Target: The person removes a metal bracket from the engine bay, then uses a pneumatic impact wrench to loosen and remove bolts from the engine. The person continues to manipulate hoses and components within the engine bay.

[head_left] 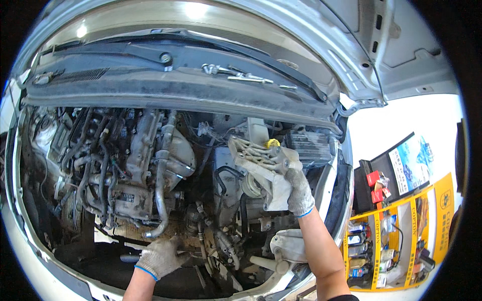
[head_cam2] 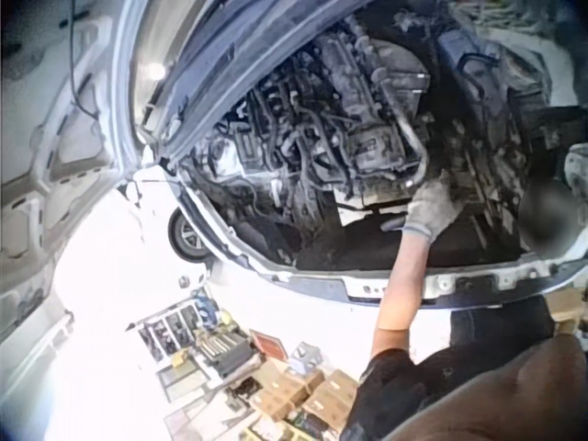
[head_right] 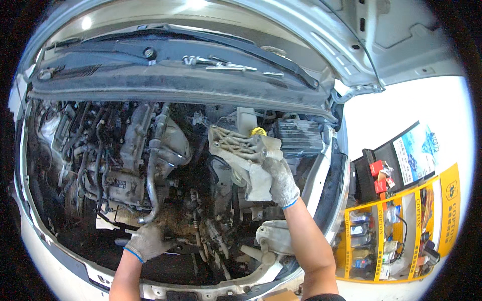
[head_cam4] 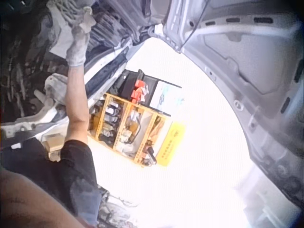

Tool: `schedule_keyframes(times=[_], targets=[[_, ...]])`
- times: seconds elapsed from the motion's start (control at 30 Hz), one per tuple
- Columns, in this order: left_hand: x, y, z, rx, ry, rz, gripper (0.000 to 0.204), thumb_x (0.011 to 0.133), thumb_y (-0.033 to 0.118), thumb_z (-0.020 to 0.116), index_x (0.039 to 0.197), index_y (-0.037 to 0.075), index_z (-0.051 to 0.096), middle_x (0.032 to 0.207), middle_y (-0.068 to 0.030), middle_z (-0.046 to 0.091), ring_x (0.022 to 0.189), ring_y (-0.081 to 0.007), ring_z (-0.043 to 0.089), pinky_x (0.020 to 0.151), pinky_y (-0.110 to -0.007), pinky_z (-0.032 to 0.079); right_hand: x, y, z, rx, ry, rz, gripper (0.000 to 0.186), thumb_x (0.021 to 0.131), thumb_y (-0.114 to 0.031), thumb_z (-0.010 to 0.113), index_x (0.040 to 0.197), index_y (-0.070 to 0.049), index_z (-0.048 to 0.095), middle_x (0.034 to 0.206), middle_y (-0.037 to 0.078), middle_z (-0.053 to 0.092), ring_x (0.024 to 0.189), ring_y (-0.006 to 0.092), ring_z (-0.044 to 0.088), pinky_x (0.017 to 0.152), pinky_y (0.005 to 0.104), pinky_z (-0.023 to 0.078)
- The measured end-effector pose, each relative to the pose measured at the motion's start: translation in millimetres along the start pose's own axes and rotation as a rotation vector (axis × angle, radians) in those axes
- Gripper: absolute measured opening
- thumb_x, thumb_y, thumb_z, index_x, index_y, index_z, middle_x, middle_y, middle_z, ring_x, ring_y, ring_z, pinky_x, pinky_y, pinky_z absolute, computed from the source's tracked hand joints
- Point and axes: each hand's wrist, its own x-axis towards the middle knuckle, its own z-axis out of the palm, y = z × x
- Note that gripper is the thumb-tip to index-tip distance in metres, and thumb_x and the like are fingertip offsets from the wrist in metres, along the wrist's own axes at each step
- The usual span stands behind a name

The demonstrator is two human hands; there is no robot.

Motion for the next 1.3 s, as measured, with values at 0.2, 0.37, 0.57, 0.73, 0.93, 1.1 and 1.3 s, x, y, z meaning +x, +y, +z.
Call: schedule_keyframes(times=[0.2, 0.37, 0.57, 0.73, 0.93, 1.1, 1.3], targets=[[-3, -12, -5, -0.131, 0.162, -0.061, 0.065, 0.084, 0.049, 0.078, 0.129, 0.005, 0.062, 0.108, -0.0224, 0.073, 0.1, -0.0403, 0.071, 0.092, -0.047, 0.057, -30, 0, 30, 0.258, -0.255, 0.289, 0.047, 0.081, 0.005, 0.066, 0.127, -0.002, 0.058, 0.112, 0.01, 0.07, 0.1, 0.0246, 0.072, 0.09, 0.0365, 0.059], [-9, -17, -9, -0.18, 0.217, -0.144, 0.057, 0.084, 0.037, 0.078, 0.131, 0.007, 0.063, 0.103, -0.0235, 0.074, 0.1, -0.042, 0.07, 0.089, -0.049, 0.057, -42, 32, 81, -0.235, -0.355, 0.093, 0.049, 0.081, -0.013, 0.076, 0.125, -0.001, 0.06, 0.106, 0.005, 0.069, 0.092, 0.0156, 0.066, 0.086, 0.0301, 0.053], [-7, -24, -3, -0.127, 0.151, -0.225, 0.058, 0.084, 0.036, 0.077, 0.134, 0.01, 0.061, 0.106, -0.0236, 0.073, 0.104, -0.0413, 0.069, 0.091, -0.05, 0.057, -79, 68, 115, -1.013, -0.552, 0.136, 0.07, 0.079, -0.044, 0.082, 0.132, -0.005, 0.059, 0.129, 0.016, 0.065, 0.123, 0.0267, 0.062, 0.105, 0.0368, 0.052], [-6, -24, 2, -0.081, -0.009, -0.266, 0.093, 0.085, 0.039, 0.077, 0.163, 0.02, 0.028, 0.124, -0.0283, 0.068, 0.116, -0.0392, 0.067, 0.101, -0.045, 0.053, -89, 133, 149, -1.156, -0.365, 0.558, 0.093, 0.073, -0.057, 0.083, 0.128, 0.012, 0.056, 0.116, 0.031, 0.065, 0.109, 0.0397, 0.066, 0.101, 0.0418, 0.053], [-9, -9, -3, -0.099, -0.025, -0.232, 0.055, 0.083, 0.036, 0.077, 0.124, 0.001, 0.066, 0.113, -0.0249, 0.072, 0.109, -0.0411, 0.068, 0.095, -0.047, 0.055, -90, 228, 146, -1.343, -0.51, 0.411, 0.072, 0.072, -0.043, 0.087, 0.125, 0.001, 0.066, 0.113, 0.024, 0.069, 0.099, 0.0366, 0.071, 0.089, 0.0436, 0.058], [-6, 6, -7, -0.025, -0.077, -0.3, 0.05, 0.083, 0.036, 0.078, 0.116, 0.0, 0.07, 0.11, -0.025, 0.073, 0.107, -0.0403, 0.069, 0.094, -0.048, 0.056, -98, 336, 143, -1.526, -0.127, -0.001, 0.046, 0.08, -0.018, 0.075, 0.118, 0.007, 0.066, 0.096, 0.021, 0.065, 0.09, 0.0326, 0.066, 0.074, 0.0418, 0.053], [3, -7, 4, -0.073, 0.026, -0.347, 0.041, 0.082, 0.03, 0.08, 0.108, -0.001, 0.071, 0.096, -0.0207, 0.075, 0.091, -0.0334, 0.074, 0.081, -0.04, 0.056, -93, 386, 157, -1.691, 0.047, -0.131, 0.031, 0.091, -0.005, 0.054, 0.108, 0.018, 0.066, 0.076, 0.018, 0.067, 0.056, 0.0244, 0.062, 0.046, 0.0418, 0.052]])
